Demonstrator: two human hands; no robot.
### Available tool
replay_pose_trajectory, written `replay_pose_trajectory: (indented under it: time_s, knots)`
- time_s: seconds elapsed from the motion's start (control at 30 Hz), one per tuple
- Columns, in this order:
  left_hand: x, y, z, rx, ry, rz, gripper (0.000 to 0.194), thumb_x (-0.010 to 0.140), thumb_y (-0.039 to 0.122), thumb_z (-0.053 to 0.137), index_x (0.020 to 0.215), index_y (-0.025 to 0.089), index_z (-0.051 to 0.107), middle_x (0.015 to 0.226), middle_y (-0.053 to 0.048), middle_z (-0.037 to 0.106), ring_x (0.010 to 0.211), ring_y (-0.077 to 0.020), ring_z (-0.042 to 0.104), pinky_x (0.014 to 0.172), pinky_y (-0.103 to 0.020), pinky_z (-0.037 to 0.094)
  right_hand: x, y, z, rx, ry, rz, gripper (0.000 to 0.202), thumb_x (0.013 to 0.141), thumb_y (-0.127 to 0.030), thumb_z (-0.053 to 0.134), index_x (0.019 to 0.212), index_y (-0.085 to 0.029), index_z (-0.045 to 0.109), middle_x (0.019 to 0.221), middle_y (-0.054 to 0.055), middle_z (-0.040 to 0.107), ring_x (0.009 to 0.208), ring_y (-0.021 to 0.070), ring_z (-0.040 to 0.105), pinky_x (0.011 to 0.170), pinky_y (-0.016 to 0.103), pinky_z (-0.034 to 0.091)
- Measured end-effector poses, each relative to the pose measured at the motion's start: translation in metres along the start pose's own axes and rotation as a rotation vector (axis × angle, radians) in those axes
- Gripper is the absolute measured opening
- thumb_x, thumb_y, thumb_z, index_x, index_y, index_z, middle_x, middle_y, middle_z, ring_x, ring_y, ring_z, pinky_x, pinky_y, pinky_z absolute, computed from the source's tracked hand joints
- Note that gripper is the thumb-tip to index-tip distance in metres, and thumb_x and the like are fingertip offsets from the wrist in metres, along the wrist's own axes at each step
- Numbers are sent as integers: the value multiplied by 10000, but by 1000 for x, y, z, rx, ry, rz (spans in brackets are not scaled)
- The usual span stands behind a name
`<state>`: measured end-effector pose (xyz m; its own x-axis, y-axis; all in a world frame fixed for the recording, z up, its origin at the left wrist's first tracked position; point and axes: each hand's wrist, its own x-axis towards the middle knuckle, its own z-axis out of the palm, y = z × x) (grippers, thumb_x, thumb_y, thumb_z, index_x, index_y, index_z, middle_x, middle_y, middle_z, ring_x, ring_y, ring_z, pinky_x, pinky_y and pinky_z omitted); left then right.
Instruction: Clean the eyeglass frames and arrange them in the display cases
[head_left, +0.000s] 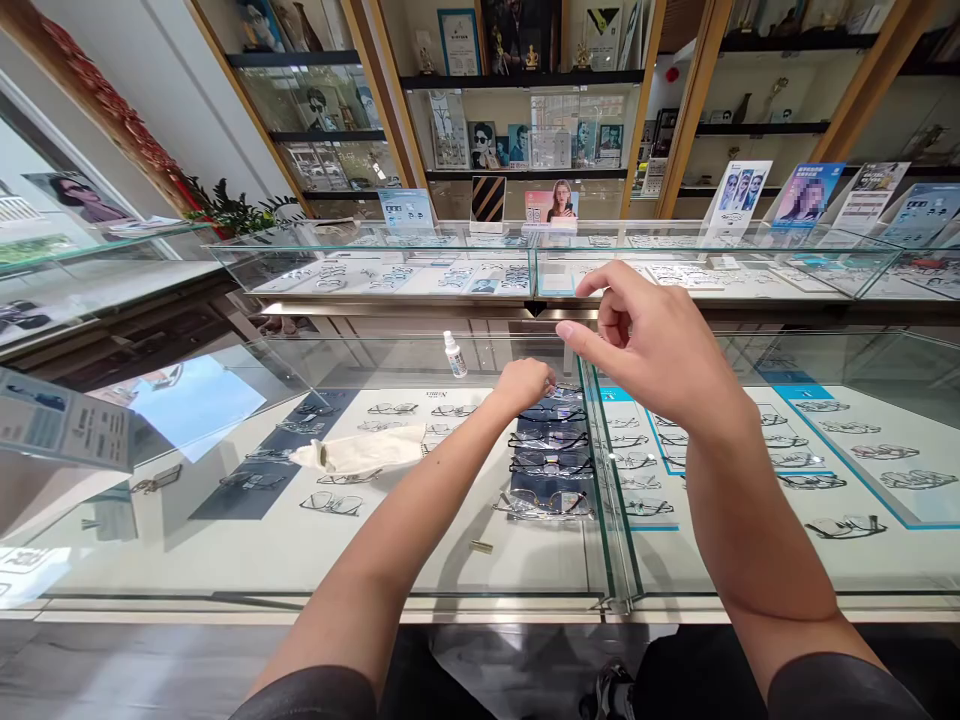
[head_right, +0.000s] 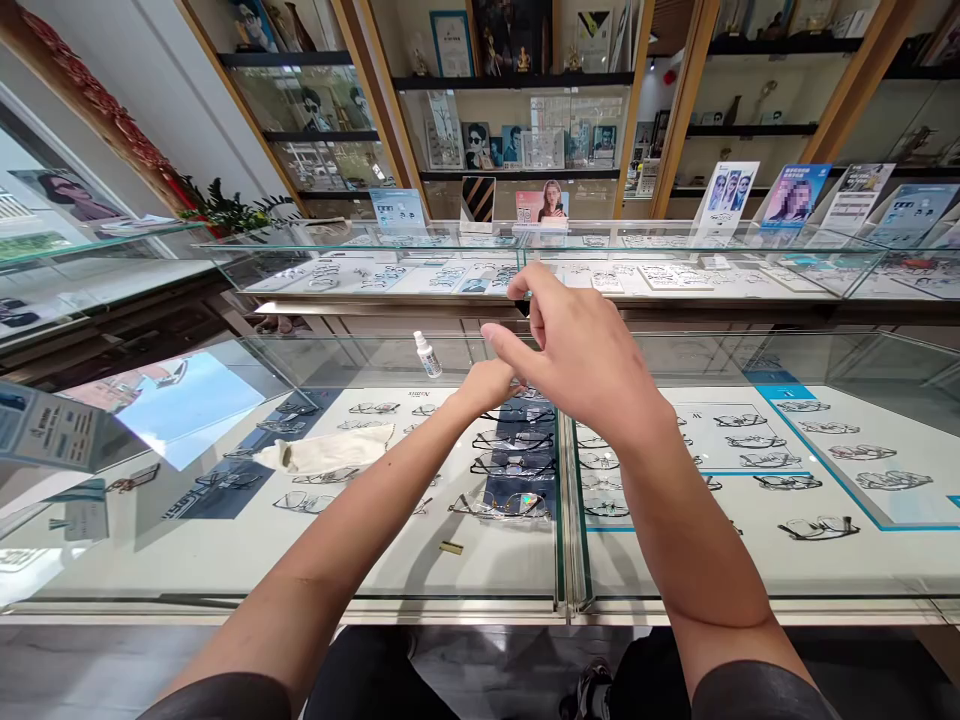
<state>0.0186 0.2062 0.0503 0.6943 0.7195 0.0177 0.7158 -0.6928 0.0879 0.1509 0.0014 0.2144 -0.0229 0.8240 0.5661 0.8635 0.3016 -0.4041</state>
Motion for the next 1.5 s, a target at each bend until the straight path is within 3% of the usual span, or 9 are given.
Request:
replay_pose_trajectory:
  time_s: [0.2,0.37,0.43,0.6,0.83,1.03,1.33,1.4,1.5]
  knots:
    - [0,-3,-1,-86,62,-6,226,962,332,691,1123,219,802,1126,-147,819,1133,-327,738,866,-343,528,-1,-2,-1,17,-53,-4,282,1007,-473,664,1169,-243,644,801,9,665,742,217,589,707,352,359]
    - [-8,-10,-36,-216,177,-13,239,966,374,669,1011,193,818,1121,-142,801,1036,-294,724,822,-345,532,-2,-1,0,7,-52,3,254,1013,-478,657,1107,-243,654,761,-7,645,705,202,572,694,344,334]
    - [-16,-15,-57,-376,261,23,260,951,403,683,980,190,830,1097,-121,795,1014,-266,717,853,-346,541,-2,-1,0,22,-53,7,257,1021,-490,653,1086,-242,658,739,-15,643,688,192,569,690,341,330]
    - [-45,-14,-102,-1087,453,153,305,797,498,871,859,203,827,975,-75,800,924,-216,707,915,-381,546,-1,-1,3,80,-53,0,237,1063,-467,601,1030,-245,679,704,-25,659,666,173,567,675,339,319]
    - [-78,18,-127,-1464,515,181,354,733,512,982,876,219,844,965,-42,816,910,-163,706,894,-306,549,3,5,11,141,55,12,205,1038,-420,648,944,-242,692,726,-21,684,675,161,583,684,339,376]
    - [-94,33,-133,-1528,513,242,313,770,492,975,899,234,853,947,-30,809,826,-127,682,793,-264,556,5,8,18,286,76,-56,180,1039,-398,652,979,-236,702,791,-6,731,697,161,643,719,341,457]
    - [-101,32,-138,-1419,520,338,284,824,463,944,893,222,812,969,-37,809,905,-159,746,840,-301,621,3,9,18,421,163,-65,158,1014,-356,663,924,-229,689,777,-3,724,681,164,675,667,327,512]
    - [-105,30,-141,-1405,518,329,292,858,476,914,915,220,787,1030,-50,820,975,-182,768,883,-325,637,2,9,16,389,238,-52,155,1013,-352,660,918,-232,688,739,-8,708,646,165,670,638,326,511]
    - [-110,27,-144,-1349,519,323,299,886,477,888,930,215,749,1097,-70,822,1060,-207,768,880,-327,646,0,11,16,244,458,-30,141,1038,-335,624,967,-243,703,710,-8,710,639,182,693,664,353,539]
